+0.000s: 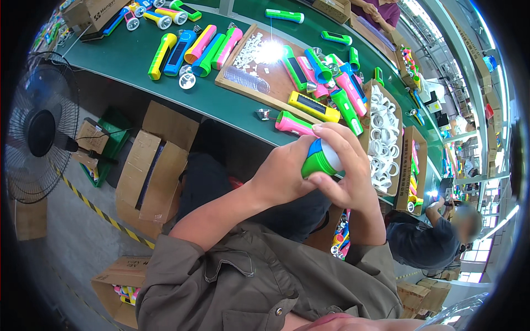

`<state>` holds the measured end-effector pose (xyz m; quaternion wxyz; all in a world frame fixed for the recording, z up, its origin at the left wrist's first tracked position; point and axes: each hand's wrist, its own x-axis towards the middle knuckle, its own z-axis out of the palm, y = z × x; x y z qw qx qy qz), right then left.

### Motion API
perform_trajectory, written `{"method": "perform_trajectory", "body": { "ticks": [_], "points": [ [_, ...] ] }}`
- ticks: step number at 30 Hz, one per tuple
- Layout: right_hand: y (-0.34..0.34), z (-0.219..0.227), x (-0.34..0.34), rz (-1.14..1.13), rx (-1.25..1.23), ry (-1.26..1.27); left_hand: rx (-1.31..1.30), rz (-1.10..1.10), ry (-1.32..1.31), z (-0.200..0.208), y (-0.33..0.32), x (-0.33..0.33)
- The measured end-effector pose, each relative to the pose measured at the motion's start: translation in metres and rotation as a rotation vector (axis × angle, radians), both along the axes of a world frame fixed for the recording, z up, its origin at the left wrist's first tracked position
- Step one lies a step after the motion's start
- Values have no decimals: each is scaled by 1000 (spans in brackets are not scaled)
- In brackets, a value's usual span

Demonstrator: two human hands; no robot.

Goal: Assembling various components of handheld flashlights on a production line.

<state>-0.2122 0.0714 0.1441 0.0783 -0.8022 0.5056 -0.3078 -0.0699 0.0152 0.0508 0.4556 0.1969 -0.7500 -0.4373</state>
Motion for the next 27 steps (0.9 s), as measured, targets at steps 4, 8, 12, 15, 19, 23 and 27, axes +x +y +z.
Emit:
{"method": "perform_trajectory", "body": {
  "ticks": [4, 8, 12, 15, 19, 23, 27],
  "points": [
    [-5, -12, -8, 16, -16, -67, 207, -199, 48, 13, -3, 1],
    [-7, -6, -19, 100, 128, -109, 256, -289, 22, 19, -5, 3],
    [-5, -6, -16, 72, 132, -121, 190, -299, 25, 18, -5, 4],
    [-6, -8, -18, 238, 172, -355, 185, -375, 129, 15, -6, 6],
    [-4, -8, -16, 146, 90, -269, 555, -587, 137, 19, -4, 11],
    [-9, -4, -20, 268, 159, -362, 924, -755, 316, 22, 6, 7],
    [-15, -9, -18, 315, 112, -401, 1135, -1010, 494, 14, 9, 1]
  ]
}}
